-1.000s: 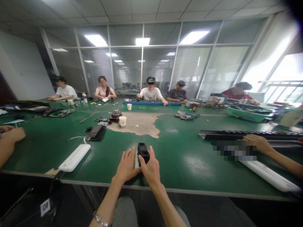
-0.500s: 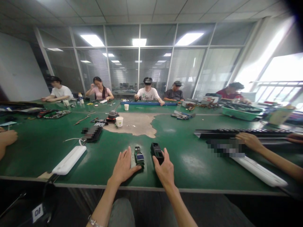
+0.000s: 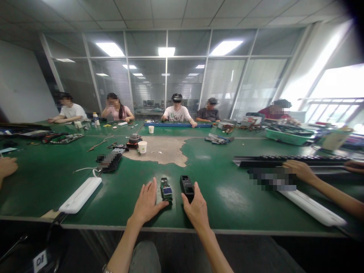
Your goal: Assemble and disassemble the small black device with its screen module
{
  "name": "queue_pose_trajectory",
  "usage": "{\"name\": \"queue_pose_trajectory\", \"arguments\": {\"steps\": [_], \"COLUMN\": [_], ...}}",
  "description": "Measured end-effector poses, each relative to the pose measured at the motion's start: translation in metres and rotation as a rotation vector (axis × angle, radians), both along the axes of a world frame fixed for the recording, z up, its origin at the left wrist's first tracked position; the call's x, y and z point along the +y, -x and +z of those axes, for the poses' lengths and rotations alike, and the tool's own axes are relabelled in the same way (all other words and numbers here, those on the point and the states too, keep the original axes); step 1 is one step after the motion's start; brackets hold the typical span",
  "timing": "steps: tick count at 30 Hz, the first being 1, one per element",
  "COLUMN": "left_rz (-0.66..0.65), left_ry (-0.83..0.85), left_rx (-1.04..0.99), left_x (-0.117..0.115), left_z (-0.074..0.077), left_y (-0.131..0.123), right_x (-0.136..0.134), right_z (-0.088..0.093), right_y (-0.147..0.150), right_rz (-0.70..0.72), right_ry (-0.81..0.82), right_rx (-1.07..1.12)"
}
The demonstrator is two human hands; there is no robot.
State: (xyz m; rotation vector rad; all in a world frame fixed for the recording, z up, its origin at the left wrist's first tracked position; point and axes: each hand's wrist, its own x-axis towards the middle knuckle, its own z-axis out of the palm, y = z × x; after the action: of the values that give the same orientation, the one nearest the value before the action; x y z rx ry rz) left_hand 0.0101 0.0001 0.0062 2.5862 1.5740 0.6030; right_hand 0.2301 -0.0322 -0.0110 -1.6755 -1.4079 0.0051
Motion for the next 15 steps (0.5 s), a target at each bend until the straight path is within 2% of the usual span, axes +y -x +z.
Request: {"name": "queue_pose_trajectory", "arguments": {"steps": [8, 15], "left_rz": [-0.009, -0.005], "left_ry": [-0.012, 0.005], "left_rx": [-0.004, -0.012], "left_x": [0.000, 0.000], "left_z": [-0.003, 0.000], "left_y": [0.000, -0.001], "right_x": [-0.002, -0.014], "right_z": [0.001, 0.027], "right_y": [-0.002, 0.016], "right_rz": [0.011, 0.033], "right_ry": [0.018, 0.016], "right_rx": [0.025, 0.150]}}
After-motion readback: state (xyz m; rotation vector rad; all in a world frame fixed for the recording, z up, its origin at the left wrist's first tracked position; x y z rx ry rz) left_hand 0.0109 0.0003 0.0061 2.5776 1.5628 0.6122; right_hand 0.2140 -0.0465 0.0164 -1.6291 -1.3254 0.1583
